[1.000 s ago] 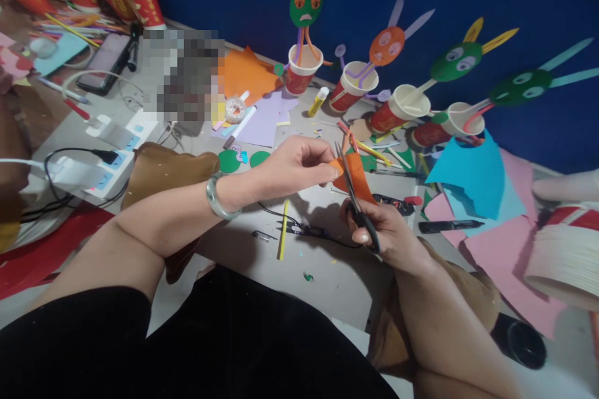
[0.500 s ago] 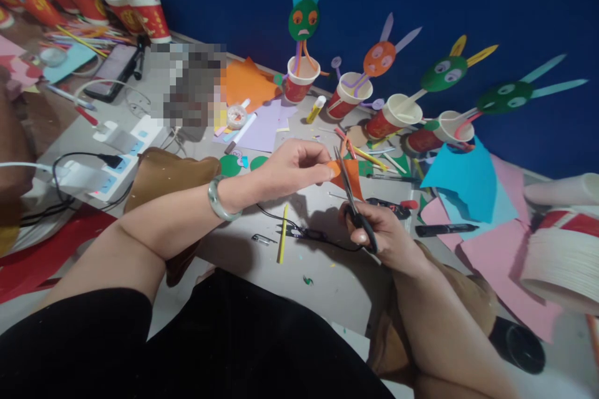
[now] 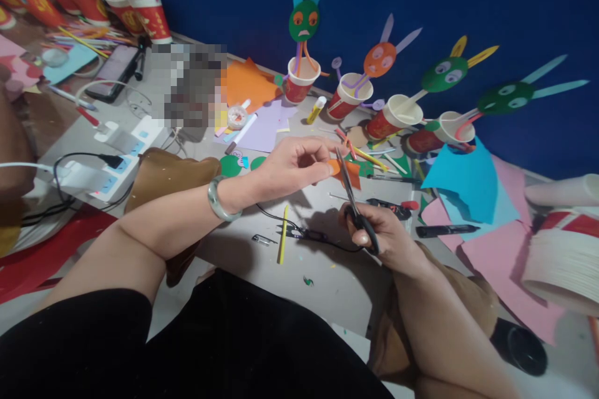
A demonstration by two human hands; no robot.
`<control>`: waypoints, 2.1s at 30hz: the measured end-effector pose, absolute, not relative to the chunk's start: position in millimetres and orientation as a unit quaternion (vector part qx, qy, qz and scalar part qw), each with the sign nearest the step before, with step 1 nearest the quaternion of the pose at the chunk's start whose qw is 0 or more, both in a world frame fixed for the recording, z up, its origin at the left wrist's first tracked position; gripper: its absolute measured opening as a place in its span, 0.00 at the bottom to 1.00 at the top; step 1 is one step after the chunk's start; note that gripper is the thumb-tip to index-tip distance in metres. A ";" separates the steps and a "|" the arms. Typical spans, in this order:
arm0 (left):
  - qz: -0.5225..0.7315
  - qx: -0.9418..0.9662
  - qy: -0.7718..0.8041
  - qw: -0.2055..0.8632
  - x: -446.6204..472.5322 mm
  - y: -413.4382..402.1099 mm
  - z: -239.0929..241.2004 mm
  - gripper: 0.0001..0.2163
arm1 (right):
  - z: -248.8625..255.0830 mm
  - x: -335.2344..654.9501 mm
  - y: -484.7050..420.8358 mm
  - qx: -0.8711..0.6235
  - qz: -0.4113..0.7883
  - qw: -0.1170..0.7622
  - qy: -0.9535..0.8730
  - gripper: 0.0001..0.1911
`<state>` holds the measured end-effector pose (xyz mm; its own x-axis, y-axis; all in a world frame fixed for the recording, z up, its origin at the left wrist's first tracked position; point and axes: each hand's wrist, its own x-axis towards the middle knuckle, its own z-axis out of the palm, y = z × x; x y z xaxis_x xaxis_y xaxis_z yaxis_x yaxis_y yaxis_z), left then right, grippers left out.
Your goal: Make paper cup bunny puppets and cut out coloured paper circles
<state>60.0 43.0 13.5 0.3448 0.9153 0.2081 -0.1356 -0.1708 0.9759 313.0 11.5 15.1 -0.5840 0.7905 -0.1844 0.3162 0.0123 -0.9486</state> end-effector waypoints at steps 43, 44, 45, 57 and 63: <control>0.444 0.628 0.334 0.545 59.1 42.9 12.6 0.09 | 15.2 313.3 10.2 -0.388 0.587 0.199 -0.682 0.43; 0.445 0.628 0.332 0.545 59.0 43.0 12.8 0.08 | 15.5 313.0 10.2 -0.390 0.588 0.198 -0.681 0.43; 0.446 0.629 0.331 0.544 58.9 43.1 13.0 0.08 | 15.8 312.8 10.2 -0.391 0.588 0.196 -0.680 0.43; 0.460 0.627 0.305 0.549 56.8 46.3 13.3 0.08 | 15.6 315.2 8.7 -0.393 0.600 0.181 -0.673 0.43; 0.448 0.621 0.330 0.551 56.7 45.3 17.6 0.09 | 17.5 312.9 7.8 -0.400 0.599 0.186 -0.668 0.44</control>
<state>56.7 45.3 17.6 0.3801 0.9046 0.1928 -0.0836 -0.1740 0.9812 312.9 7.8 17.5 -0.6109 0.7573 -0.2308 0.3125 -0.0372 -0.9492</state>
